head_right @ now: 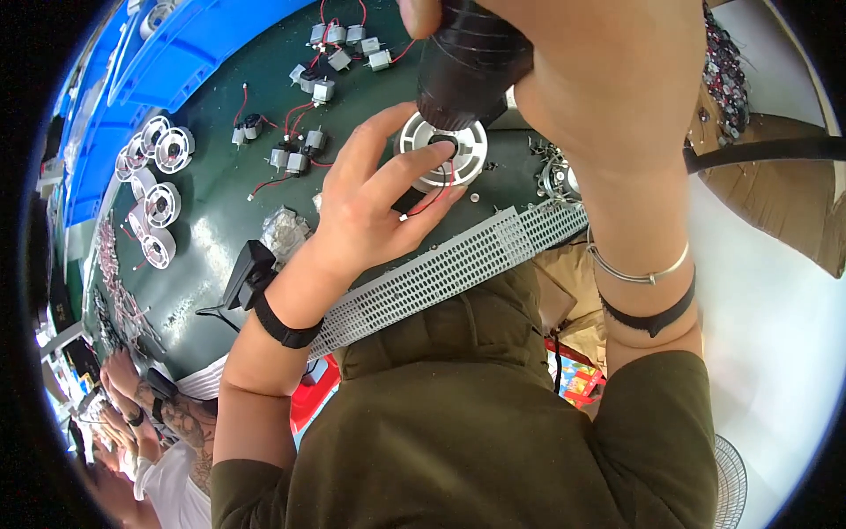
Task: Assembling small electronic components at an industrial workbench.
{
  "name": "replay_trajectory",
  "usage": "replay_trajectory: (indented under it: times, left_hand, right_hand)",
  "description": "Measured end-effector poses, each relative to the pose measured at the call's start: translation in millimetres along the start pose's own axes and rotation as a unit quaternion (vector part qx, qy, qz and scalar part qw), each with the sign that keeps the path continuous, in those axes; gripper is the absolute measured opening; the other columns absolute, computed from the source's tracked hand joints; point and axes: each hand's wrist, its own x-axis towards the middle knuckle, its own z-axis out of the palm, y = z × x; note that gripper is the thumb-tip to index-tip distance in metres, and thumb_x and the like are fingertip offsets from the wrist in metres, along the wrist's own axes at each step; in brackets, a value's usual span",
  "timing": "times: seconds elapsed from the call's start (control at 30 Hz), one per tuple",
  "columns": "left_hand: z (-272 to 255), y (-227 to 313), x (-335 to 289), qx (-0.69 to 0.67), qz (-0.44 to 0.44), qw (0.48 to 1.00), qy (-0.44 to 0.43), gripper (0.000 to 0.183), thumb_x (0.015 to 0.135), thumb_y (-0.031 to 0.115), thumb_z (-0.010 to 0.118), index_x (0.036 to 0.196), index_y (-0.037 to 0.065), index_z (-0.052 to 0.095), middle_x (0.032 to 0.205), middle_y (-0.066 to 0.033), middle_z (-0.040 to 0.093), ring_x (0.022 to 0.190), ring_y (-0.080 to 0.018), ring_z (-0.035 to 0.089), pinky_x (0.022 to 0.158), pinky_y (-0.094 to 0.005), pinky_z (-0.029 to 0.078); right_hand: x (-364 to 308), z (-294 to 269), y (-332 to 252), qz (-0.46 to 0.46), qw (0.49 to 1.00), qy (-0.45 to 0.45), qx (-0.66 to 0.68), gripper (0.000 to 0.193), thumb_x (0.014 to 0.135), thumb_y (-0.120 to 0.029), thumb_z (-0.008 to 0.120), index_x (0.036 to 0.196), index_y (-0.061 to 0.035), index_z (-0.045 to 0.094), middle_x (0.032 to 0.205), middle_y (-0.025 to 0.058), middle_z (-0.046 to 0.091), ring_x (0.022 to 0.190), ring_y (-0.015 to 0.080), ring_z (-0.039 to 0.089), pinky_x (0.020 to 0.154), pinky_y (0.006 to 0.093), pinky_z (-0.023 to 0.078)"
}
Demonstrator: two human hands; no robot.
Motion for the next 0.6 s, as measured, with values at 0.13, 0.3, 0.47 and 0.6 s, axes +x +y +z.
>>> replay_trajectory:
  times: [0.13, 0.3, 0.47, 0.6]
  left_hand:
    - [-2.6, 4.0, 2.3, 0.008, 0.012, 1.000, 0.001, 0.034, 0.064, 0.019, 0.078, 0.093, 0.009, 0.063, 0.110, -0.0163, 0.056, 0.090, -0.0323, 0.059, 0.074, -0.0401, 0.049]
    - [-3.0, 0.5, 0.1, -0.008, 0.003, 1.000, -0.003, 0.037, 0.062, 0.017, 0.079, 0.093, 0.009, 0.062, 0.110, -0.0157, 0.056, 0.099, -0.0340, 0.056, 0.082, -0.0418, 0.046]
    - [-47.8, 2.6, 15.5, 0.080, -0.037, 0.995, 0.037, 0.039, 0.061, 0.017, 0.077, 0.094, 0.008, 0.060, 0.105, -0.0139, 0.058, 0.099, -0.0324, 0.055, 0.084, -0.0413, 0.045]
    - [-150.7, -50.8, 5.8, 0.332, -0.219, 0.917, 0.030, 0.040, 0.068, 0.022, 0.074, 0.103, 0.008, 0.061, 0.104, -0.0113, 0.061, 0.101, -0.0290, 0.056, 0.090, -0.0455, 0.042]
  right_hand:
    - [6.8, -41.4, 24.9, -0.043, 0.953, -0.253, 0.160, 0.017, 0.088, -0.007, 0.050, 0.100, 0.0046, 0.051, 0.087, 0.0122, 0.053, 0.083, 0.0215, 0.055, 0.081, 0.0370, 0.044]
    - [-15.9, -11.9, 2.7, -0.028, 0.993, -0.111, -0.026, 0.042, 0.087, -0.010, 0.053, 0.121, 0.0081, 0.036, 0.076, 0.0074, 0.048, 0.067, 0.0180, 0.050, 0.071, 0.0355, 0.044]
    - [9.5, -23.1, -18.6, -0.063, 0.983, -0.057, 0.165, 0.029, 0.093, -0.017, 0.052, 0.114, 0.0023, 0.049, 0.079, 0.0065, 0.050, 0.073, 0.0175, 0.050, 0.075, 0.0342, 0.042]
    - [13.6, -30.7, -4.5, 0.005, 0.999, 0.012, -0.040, 0.036, 0.089, -0.008, 0.059, 0.119, 0.0066, 0.047, 0.095, 0.0122, 0.058, 0.090, 0.0166, 0.057, 0.077, 0.0290, 0.047]
